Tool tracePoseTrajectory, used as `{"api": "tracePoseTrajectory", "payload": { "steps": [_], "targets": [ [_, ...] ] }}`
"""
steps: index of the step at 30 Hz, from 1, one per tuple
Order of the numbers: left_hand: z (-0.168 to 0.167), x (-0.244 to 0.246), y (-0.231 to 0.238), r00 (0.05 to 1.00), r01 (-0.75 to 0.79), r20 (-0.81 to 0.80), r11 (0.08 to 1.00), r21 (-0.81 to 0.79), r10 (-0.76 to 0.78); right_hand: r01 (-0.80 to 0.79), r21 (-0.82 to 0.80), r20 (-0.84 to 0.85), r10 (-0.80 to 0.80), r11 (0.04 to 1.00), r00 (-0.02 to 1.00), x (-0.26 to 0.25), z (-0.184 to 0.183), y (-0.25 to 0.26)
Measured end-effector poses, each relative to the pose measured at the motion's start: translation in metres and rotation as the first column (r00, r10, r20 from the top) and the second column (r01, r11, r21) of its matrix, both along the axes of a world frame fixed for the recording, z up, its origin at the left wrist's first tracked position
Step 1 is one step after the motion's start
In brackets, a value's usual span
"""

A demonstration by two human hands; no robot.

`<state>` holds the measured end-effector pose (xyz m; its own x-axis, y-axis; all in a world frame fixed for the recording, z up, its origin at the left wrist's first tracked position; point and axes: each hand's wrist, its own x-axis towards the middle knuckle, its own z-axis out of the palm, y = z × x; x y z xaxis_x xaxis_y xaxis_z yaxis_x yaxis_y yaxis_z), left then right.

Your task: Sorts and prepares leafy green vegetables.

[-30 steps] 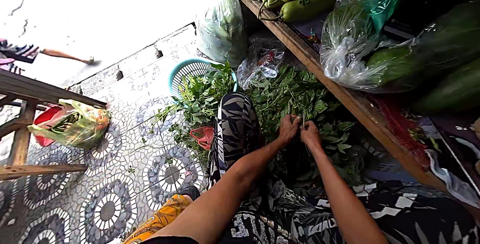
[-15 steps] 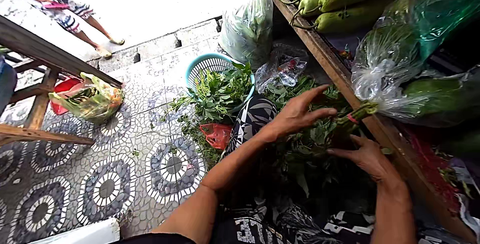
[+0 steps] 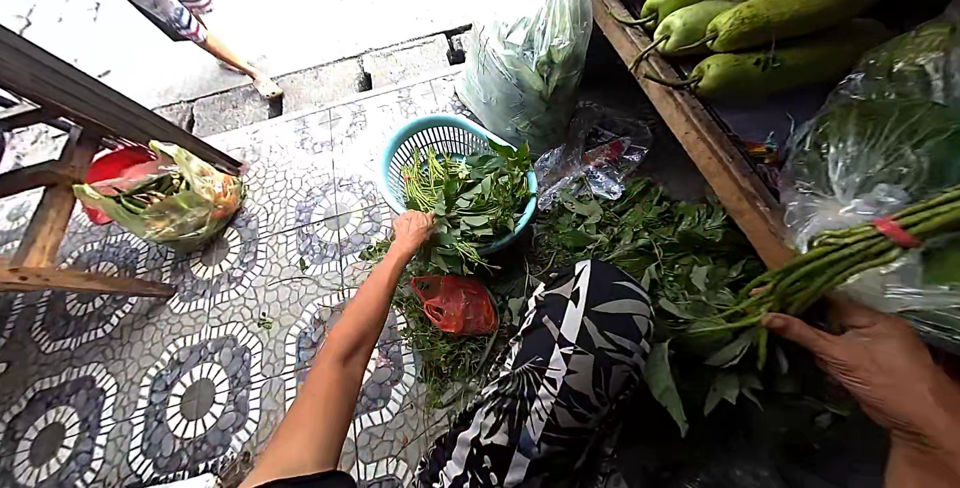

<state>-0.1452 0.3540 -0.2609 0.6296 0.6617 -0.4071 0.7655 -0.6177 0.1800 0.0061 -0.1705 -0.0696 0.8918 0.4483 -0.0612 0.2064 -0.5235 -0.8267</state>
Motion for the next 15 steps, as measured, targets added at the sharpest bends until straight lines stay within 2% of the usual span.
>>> {"api": "tracePoseTrajectory", "payload": {
  "steps": [3,5,8,10,12,15],
  "targets": [
    [-0.008,0.016,0.024,0.978,-0.194,0.059,0.976,-0.102,0.201,-0.004,-0.114,0.021,0.006,0.994,1.000,0.023,0.007,0.024],
    [-0.018,0.023,0.046,0.946,-0.290,0.120,0.952,-0.101,0.301,-0.035,-0.166,-0.003,0.035,0.986,0.999,0.034,0.012,0.046],
    [-0.036,0.039,0.068,0.925,-0.249,0.273,0.964,-0.093,0.265,-0.103,-0.217,-0.062,0.091,0.971,0.994,0.046,0.019,0.086],
    [-0.044,0.049,0.072,0.926,-0.244,0.251,0.954,-0.176,0.283,-0.177,-0.269,-0.066,0.165,0.947,0.984,0.053,0.021,0.112],
    [-0.045,0.057,0.075,0.904,-0.289,0.227,0.908,-0.302,0.363,-0.241,-0.313,-0.077,0.228,0.919,0.971,0.057,0.021,0.137],
    [-0.042,0.059,0.083,0.843,-0.328,0.278,0.849,-0.415,0.462,-0.332,-0.376,-0.096,0.320,0.865,0.943,0.061,0.025,0.170]
  ]
}}
